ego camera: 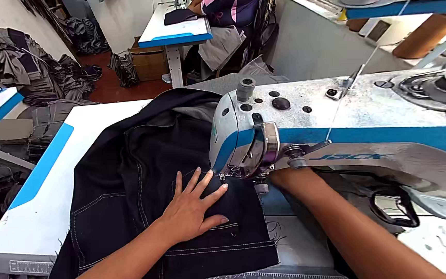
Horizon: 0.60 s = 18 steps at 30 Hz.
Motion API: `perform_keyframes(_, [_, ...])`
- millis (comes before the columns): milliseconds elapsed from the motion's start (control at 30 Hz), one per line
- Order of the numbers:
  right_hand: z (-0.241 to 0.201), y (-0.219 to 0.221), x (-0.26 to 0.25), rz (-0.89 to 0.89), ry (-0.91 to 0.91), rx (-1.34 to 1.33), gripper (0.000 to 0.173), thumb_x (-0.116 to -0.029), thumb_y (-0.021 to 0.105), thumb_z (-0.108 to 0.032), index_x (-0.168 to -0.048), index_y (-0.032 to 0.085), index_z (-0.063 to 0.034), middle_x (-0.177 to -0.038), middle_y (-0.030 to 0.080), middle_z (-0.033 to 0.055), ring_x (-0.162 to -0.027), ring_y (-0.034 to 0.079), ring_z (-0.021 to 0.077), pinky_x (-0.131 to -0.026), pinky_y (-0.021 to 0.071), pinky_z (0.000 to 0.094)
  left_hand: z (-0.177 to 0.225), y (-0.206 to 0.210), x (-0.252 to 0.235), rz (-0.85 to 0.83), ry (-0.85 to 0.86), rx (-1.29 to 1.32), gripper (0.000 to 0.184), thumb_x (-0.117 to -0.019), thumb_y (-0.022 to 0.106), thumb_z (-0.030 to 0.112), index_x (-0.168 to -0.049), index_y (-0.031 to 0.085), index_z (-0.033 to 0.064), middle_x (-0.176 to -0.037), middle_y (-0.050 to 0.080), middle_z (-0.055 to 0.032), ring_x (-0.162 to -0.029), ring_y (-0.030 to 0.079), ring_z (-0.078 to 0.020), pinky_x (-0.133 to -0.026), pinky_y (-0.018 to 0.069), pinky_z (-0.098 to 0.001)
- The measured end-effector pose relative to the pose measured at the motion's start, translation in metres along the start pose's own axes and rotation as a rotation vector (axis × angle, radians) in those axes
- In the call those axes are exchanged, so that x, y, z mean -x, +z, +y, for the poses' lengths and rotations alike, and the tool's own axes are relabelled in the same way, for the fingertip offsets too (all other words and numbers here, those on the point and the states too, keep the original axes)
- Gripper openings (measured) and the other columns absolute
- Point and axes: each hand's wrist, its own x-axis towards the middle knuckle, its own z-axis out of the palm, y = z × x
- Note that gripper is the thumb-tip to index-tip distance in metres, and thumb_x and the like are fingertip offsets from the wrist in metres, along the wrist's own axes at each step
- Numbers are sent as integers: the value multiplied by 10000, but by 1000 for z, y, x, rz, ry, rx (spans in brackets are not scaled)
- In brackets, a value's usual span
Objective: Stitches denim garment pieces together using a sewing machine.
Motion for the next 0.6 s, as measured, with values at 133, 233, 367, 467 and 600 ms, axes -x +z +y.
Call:
perform_keyframes(133, [7,29,11,198,-185,-292,246,-989,522,-143,-1080,681,21,-1029,683,179,-1058,661,279,-899,508,495,-5,-3,-1,-6,36,-1,653,-993,335,709,-1551,436,386,-1650,342,-120,-1557,194,-399,-1123,101,-810])
perform_keyframes(233, [6,36,10,188,-170,-369,135,-914,608,-97,-980,678,-2,-888,662,120,-881,664,206,-770,526,430,-5,-3,-3,-12,31,-14,656,-992,323,716,-1553,428,393,-1655,332,-117,-1561,188,-391,-1129,100,-803])
perform_keyframes(367, [7,40,11,202,-96,-362,78,-827,722,-58,-876,684,-10,-757,649,92,-709,647,192,-648,523,435,-5,-4,-2,-19,25,4,650,-991,340,712,-1552,426,396,-1654,334,-115,-1560,188,-391,-1135,97,-794])
perform_keyframes(467, [8,48,13,160,-15,-303,129,-857,712,-50,-763,638,-3,-653,594,109,-612,608,252,-565,472,468,-6,-4,-2,-23,30,12,649,-992,344,710,-1550,432,391,-1654,335,-112,-1561,185,-390,-1137,89,-794])
perform_keyframes(600, [0,54,14,130,33,-198,143,-887,697,-84,-806,659,28,-709,631,183,-696,667,364,-608,506,558,-9,-7,-4,-64,32,22,659,-987,335,724,-1556,416,403,-1674,297,-92,-1575,143,-366,-1148,60,-784])
